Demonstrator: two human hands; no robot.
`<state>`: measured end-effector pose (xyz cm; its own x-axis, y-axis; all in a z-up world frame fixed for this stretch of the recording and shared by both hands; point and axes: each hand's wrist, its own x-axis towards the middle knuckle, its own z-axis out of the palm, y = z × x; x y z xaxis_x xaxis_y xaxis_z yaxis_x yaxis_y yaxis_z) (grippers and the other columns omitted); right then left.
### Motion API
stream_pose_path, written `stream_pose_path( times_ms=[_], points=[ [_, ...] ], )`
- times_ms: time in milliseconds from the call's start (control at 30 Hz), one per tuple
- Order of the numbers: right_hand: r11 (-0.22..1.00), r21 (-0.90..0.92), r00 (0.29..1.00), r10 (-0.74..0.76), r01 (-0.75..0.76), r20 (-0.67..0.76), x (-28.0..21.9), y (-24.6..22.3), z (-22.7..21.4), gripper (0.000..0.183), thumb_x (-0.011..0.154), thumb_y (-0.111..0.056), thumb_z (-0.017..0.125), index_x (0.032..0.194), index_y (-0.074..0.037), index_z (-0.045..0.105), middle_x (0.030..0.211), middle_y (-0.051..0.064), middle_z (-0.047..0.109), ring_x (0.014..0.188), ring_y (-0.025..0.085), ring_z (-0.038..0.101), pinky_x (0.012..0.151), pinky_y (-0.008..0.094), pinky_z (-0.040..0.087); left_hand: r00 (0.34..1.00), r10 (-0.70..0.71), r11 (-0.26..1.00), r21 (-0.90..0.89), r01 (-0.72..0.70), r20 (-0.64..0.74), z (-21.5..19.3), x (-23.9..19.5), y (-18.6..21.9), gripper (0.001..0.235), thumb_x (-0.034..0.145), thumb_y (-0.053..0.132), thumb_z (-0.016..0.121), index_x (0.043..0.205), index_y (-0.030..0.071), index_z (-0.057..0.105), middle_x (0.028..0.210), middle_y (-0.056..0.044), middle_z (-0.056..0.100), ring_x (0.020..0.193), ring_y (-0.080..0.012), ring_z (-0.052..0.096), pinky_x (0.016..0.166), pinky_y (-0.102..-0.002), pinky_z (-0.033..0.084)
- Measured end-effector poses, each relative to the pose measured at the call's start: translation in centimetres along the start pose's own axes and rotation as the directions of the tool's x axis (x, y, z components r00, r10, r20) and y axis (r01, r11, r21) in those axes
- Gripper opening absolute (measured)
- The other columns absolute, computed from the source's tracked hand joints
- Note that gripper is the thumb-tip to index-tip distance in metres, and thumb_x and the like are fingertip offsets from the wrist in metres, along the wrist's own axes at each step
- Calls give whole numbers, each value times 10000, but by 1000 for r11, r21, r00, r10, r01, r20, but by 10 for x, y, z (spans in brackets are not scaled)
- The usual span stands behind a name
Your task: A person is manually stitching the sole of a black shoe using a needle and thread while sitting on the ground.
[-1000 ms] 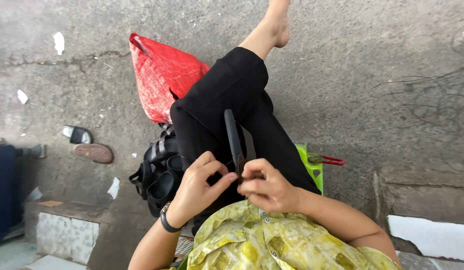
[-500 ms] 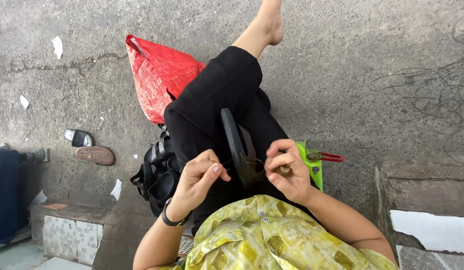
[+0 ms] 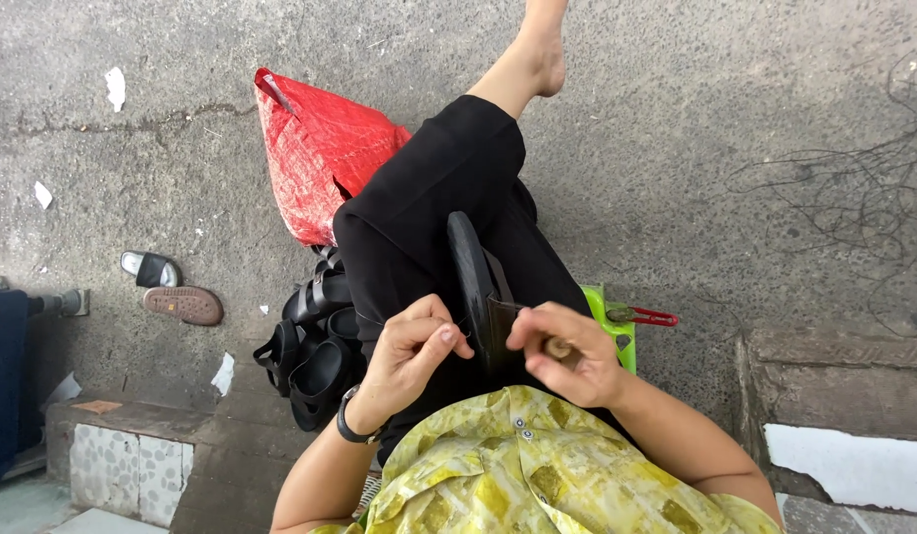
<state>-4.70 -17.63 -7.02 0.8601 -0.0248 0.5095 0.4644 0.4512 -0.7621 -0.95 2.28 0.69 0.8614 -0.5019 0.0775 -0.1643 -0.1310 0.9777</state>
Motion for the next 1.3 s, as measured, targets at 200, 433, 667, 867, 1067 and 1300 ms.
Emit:
stream_pose_path(
  times_ms=[200, 433, 667, 867, 1067, 1300],
  points=[
    [942, -316, 967, -175, 110, -183, 13, 8, -35, 173, 874, 115, 452, 891, 3, 583, 853, 169, 557, 434, 136, 543, 398, 242, 454, 999, 7, 1000, -24, -8, -49, 2, 1, -5, 330, 968, 160, 509, 762, 40, 737, 705, -68, 503, 531, -69, 406, 505, -223, 347],
    [934, -331, 943, -18, 134, 333, 68, -14, -18, 265, 847, 56, 605, 1075, -35, 705, 902, 133, 599, 631, 230, 648, 567, 302, 545, 998, 28, 999, -33, -30, -56, 5, 4, -5, 348, 973, 175, 502, 752, 40, 734, 707, -62, 494, 536, -77, 400, 510, -228, 350],
    [958, -285, 952, 93, -6, 291, 82, -6, -22, 63, 793, 5, 716, 828, -46, 727, 780, 74, 689, 578, 180, 629, 518, 267, 506, 998, 15, 998, -67, -20, -69, 2, -2, -9, 345, 968, 174, 506, 740, 43, 729, 705, -57, 499, 537, -68, 405, 514, -224, 352],
    [955, -294, 933, 85, 23, 351, 79, -7, -28, 128, 802, 61, 662, 872, -34, 714, 836, 107, 694, 630, 214, 649, 549, 294, 528, 997, 17, 996, -85, -23, -74, 2, -4, -12, 333, 963, 160, 513, 741, 41, 731, 703, -64, 502, 532, -68, 401, 512, -225, 347],
    [829, -522, 962, -267, 199, -57, 73, -5, -50, 109, 805, 140, 564, 826, 37, 592, 848, 172, 584, 537, 167, 539, 478, 269, 473, 997, 19, 995, -98, -27, -80, 4, -4, -16, 332, 964, 165, 517, 745, 41, 733, 703, -62, 506, 533, -66, 396, 512, -225, 342],
    [921, -378, 973, 165, -94, 159, 61, 3, -30, 171, 799, 15, 693, 942, -73, 730, 864, 81, 669, 632, 131, 550, 561, 248, 435, 998, 3, 996, -93, -9, -65, 6, -4, -14, 329, 963, 171, 517, 750, 39, 729, 701, -68, 498, 537, -79, 416, 509, -226, 347]
  ],
)
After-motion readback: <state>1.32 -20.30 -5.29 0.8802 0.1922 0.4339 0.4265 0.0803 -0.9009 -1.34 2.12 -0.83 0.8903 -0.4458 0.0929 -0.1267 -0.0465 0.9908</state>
